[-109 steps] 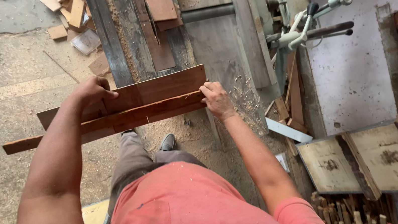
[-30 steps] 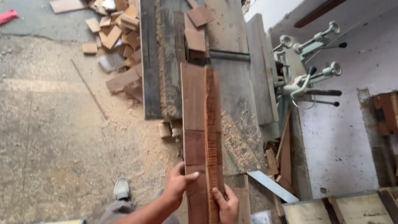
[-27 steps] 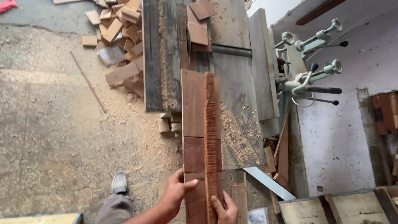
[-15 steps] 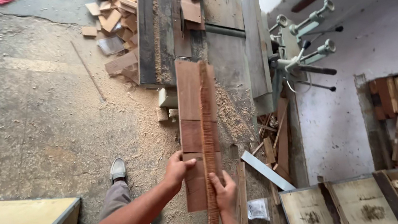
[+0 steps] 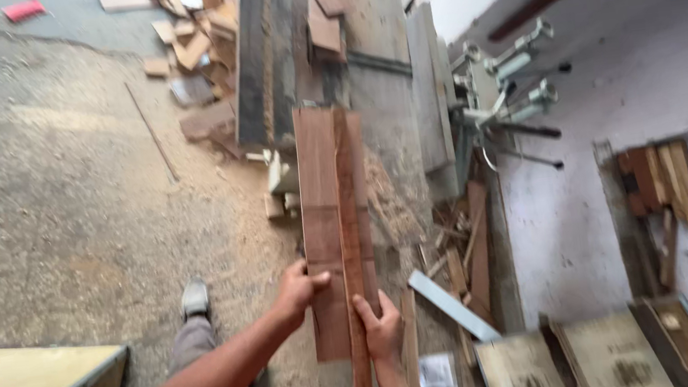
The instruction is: The person uses a table saw to cut a large plywood sheet into smaller rectangular pieces. They guide the sheet through the saw blade, then handle and stack the cut pieces on the table.
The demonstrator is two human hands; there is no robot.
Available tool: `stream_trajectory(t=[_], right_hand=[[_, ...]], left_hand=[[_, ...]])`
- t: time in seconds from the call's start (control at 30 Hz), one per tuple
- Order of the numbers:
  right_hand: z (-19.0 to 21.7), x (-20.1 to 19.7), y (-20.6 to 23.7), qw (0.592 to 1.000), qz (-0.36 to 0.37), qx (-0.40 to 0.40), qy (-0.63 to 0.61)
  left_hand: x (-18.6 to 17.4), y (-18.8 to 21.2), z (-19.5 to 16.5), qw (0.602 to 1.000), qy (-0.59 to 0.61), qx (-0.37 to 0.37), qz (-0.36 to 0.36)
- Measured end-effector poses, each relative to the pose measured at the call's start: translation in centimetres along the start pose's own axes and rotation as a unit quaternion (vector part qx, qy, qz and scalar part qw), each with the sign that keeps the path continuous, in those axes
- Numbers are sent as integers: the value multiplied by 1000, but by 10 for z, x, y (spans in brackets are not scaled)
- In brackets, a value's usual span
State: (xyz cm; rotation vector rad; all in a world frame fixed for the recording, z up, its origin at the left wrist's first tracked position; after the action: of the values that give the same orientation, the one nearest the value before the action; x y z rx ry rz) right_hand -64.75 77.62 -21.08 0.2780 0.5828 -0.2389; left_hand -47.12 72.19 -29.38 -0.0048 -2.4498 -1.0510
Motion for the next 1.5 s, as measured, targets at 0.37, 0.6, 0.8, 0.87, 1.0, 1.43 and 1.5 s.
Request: stream_trajectory(t=[0.37,0.6,0.8,0.87,1.0,1.43,1.5], right_hand=[[-46,31,-17,995,46,55,-71],[-51,33,-11,985,61,109,-119],[-51,44,-2,976,57,73,-197],[-49,53,-3,962,68,70,-254],[-42,44,-20,966,79,81,-233],[-2,-97,-99,952,-167,-8,-256],[13,-80,-120,972,-168,-38,-160]], left_hand=[[-19,-10,-3,997,-72,3,-16],[-14,6,-9,999,3,24,31],[-2,22,-24,989,2,131,73],[0,30,-42,979,-33,186,73],[-20,41,-92,885,-394,244,-40],[-94,14,-208,163,-847,496,-99],[-103,-5,-211,147,-863,476,-83]])
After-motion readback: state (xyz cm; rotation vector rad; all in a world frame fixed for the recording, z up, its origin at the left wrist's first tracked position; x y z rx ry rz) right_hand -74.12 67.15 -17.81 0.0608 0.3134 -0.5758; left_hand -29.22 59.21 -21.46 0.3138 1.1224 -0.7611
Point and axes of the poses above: each hand's wrist, its own y-axis away from the middle knuckle, its own x-axis out of the palm, z = x × y, the point moved 7 cm from there along -y, towards the middle knuckle, and after that the axes turned 2 degrees about -z, right-handed, at the moved point
